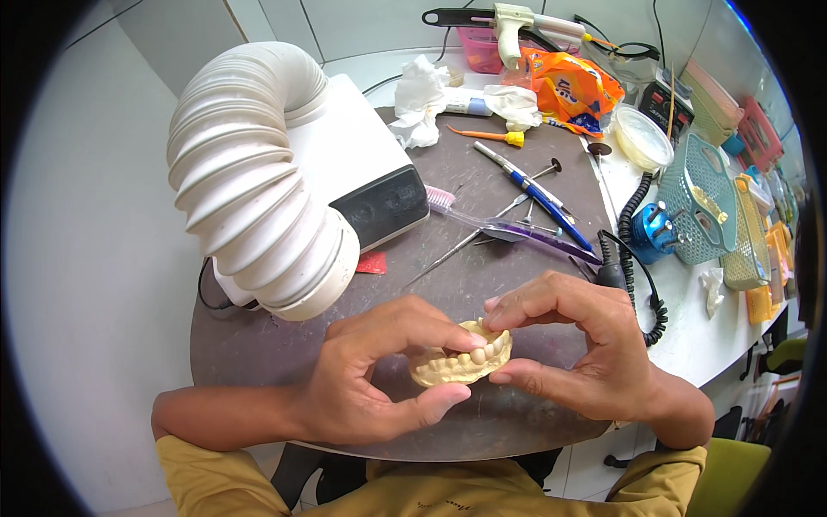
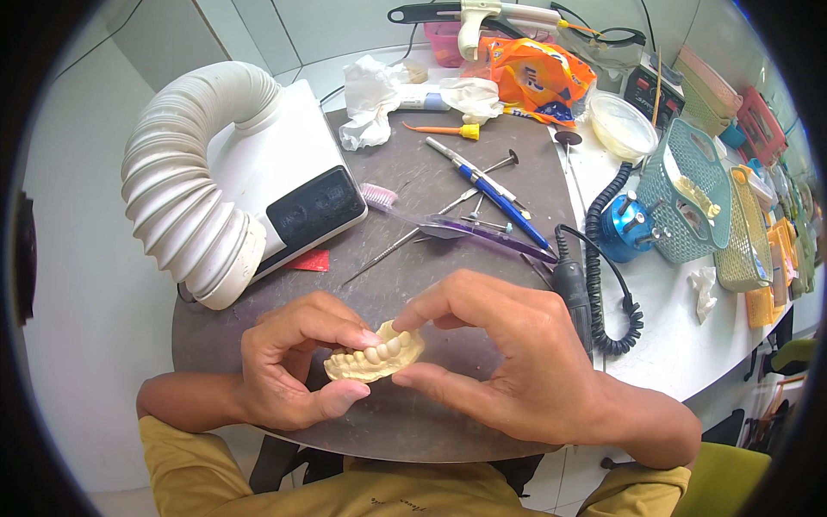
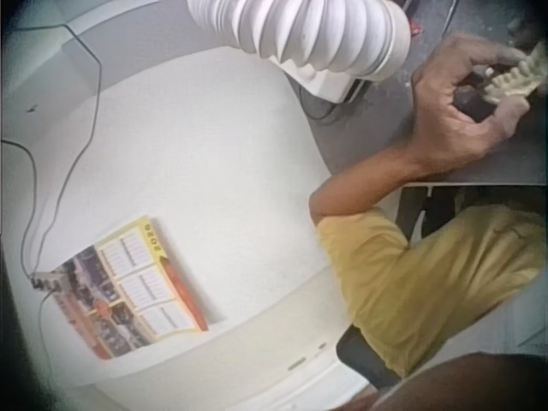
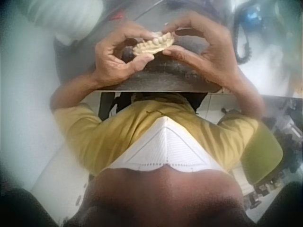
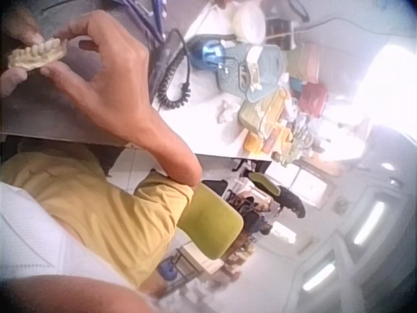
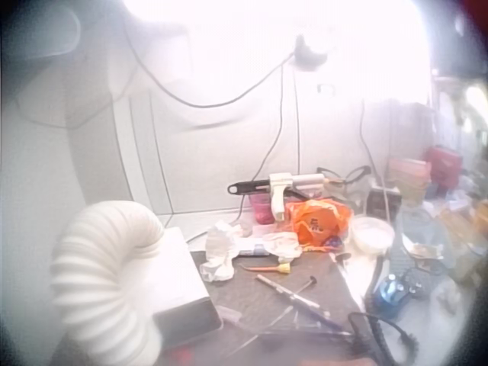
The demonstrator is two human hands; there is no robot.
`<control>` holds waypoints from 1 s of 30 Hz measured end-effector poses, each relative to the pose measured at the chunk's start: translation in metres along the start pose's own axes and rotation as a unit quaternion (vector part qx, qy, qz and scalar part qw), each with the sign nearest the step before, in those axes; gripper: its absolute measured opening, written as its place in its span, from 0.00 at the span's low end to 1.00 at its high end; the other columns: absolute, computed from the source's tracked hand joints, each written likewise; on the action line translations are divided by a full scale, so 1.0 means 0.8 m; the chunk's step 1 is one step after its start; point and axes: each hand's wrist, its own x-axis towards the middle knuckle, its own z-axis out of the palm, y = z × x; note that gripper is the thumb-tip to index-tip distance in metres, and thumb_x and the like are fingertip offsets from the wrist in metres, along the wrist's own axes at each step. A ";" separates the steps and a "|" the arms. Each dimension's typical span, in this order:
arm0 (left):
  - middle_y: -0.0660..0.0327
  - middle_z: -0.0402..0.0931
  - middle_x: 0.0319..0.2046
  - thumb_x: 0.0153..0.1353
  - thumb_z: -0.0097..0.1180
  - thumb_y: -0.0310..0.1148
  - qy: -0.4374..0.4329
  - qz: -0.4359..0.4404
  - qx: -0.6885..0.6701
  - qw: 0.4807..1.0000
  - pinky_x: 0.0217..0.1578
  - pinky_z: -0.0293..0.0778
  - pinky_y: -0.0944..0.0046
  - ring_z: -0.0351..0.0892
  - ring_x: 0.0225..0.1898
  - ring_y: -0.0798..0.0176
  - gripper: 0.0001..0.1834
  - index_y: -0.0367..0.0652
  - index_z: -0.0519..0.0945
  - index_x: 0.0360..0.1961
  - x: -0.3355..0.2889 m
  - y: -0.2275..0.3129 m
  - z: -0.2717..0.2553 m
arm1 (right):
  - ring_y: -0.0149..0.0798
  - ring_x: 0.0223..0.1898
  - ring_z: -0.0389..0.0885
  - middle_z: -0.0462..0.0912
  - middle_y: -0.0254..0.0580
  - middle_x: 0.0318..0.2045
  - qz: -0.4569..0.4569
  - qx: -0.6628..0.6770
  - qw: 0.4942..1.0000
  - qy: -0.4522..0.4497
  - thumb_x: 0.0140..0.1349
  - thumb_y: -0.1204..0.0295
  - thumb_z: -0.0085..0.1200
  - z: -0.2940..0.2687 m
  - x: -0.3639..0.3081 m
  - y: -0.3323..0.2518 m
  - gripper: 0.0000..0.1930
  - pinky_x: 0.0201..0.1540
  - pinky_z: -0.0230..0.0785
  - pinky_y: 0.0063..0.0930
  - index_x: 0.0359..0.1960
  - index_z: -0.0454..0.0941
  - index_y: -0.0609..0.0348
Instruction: The person uses a rotary handpiece to grind and shape a small, yellowish dental prosthesis. They hold the object with their left hand while operating the tool with their right, frequently rotating the piece to access different surfaces. The person periodically places the prosthesis into a larger yellow mold to check the fit and alignment.
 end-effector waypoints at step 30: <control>0.58 0.82 0.37 0.46 0.77 0.28 0.053 -0.001 -0.019 0.998 0.35 0.69 0.70 0.76 0.35 0.68 0.25 0.37 0.78 0.45 -0.006 -0.003 0.000 | 0.42 0.40 0.86 0.85 0.46 0.39 0.009 -0.006 1.000 -0.025 0.54 0.75 0.67 0.000 0.003 -0.002 0.16 0.44 0.78 0.30 0.43 0.80 0.65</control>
